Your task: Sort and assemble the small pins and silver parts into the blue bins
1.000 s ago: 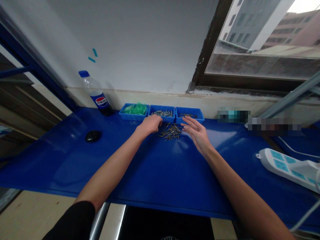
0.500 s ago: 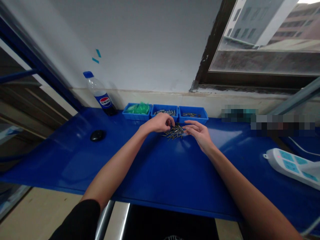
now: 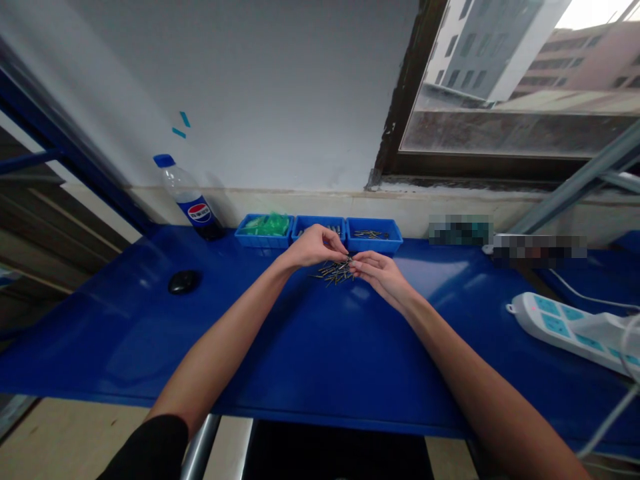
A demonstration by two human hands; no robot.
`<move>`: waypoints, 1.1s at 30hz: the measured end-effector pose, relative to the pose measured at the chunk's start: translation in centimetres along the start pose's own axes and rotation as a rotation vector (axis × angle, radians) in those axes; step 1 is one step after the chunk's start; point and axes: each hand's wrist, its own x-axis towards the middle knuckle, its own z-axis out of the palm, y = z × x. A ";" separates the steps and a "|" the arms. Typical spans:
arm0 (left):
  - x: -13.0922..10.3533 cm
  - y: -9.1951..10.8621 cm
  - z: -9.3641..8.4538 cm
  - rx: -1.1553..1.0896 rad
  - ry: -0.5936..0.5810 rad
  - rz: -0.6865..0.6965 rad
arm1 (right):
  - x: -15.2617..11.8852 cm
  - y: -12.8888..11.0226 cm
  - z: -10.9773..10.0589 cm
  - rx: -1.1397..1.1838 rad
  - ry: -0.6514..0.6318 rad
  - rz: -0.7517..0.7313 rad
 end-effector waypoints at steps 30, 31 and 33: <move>-0.1 -2.5 2.2 0.873 0.038 -0.107 | 0.5 0.1 -0.6 -0.222 0.137 -0.220; -0.1 -2.5 2.2 0.865 0.046 -0.107 | 0.5 0.1 -0.6 -0.217 0.136 -0.213; -0.1 -2.5 2.2 0.851 0.057 -0.117 | 0.4 -0.1 -0.4 -0.211 0.137 -0.207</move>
